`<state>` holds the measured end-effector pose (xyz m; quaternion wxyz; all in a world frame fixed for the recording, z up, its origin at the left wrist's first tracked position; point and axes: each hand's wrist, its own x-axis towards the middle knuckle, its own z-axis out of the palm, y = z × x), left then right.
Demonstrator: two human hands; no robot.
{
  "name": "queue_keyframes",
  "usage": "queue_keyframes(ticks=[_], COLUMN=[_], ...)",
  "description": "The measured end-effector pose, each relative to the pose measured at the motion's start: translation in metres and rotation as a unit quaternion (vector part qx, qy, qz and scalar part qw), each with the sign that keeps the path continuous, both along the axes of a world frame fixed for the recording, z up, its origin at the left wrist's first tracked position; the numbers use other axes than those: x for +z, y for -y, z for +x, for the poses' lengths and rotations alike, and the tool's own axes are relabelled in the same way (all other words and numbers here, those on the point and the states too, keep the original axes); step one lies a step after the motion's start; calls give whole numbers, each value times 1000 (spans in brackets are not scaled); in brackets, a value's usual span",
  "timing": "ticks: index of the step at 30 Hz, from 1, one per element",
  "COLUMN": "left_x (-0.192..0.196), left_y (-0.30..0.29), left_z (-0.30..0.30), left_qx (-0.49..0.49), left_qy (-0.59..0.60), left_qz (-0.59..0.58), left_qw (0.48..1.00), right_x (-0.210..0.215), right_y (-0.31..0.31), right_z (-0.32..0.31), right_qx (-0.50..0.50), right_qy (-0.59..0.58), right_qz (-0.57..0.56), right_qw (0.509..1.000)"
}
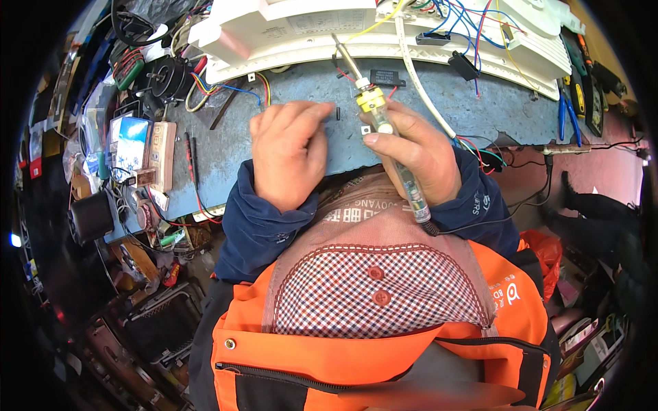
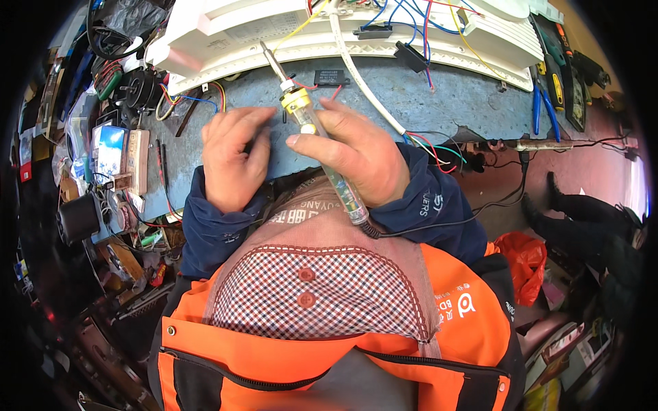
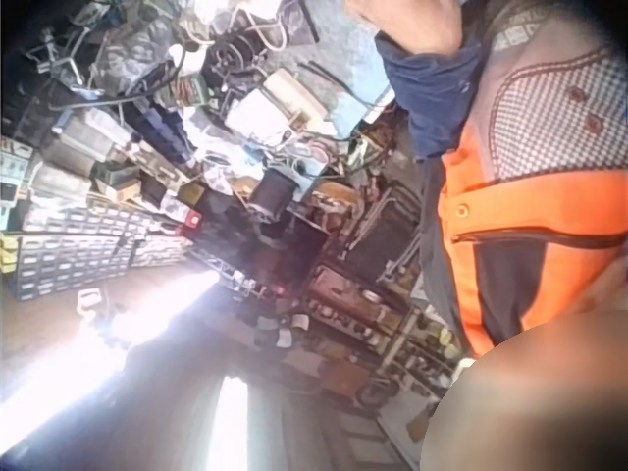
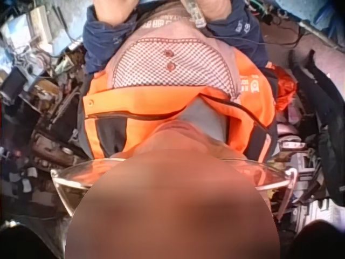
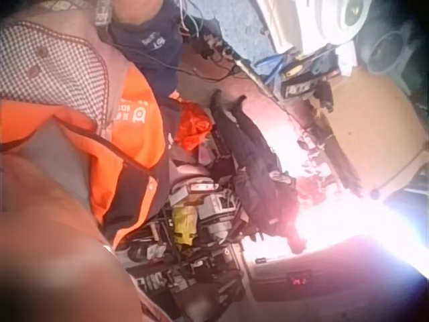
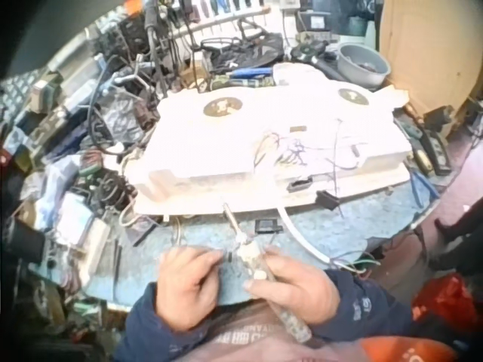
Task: The person works on a disassembled ceiling fan housing, stripping and twisting wires, taping connections, and using a multimeter to test continuity. They then solder wires to a small black component and reattach it to the fan assembly.
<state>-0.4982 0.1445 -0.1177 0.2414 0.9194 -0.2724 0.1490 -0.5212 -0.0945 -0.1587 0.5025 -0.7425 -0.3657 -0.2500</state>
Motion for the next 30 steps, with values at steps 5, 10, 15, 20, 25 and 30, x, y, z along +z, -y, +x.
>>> queue_keyframes(ticks=[5,10,15,20,25,30], left_x=[5,7,14,7,4,2], left_y=[13,21,20,25,26,25], left_z=[18,35,21,9,7,6], left_qx=[-171,-266,-148,-38,-16,-8], left_qy=[-65,-100,-145,-217,-255,-256], left_qz=[-76,23,18,-93,-116,-122], left_qw=[980,959,978,971,960,959], right_x=[30,4,-16,-24,-12,-13], right_y=[23,58,62,68,61,59], right_z=[-11,-42,-74,-94,-89,-87], right_qx=[-18,-20,-73,-119,-128,-116], right_qy=[41,14,-118,-267,-308,-363], right_qz=[25,159,257,263,215,239], right_qw=[999,987,956,920,918,893])
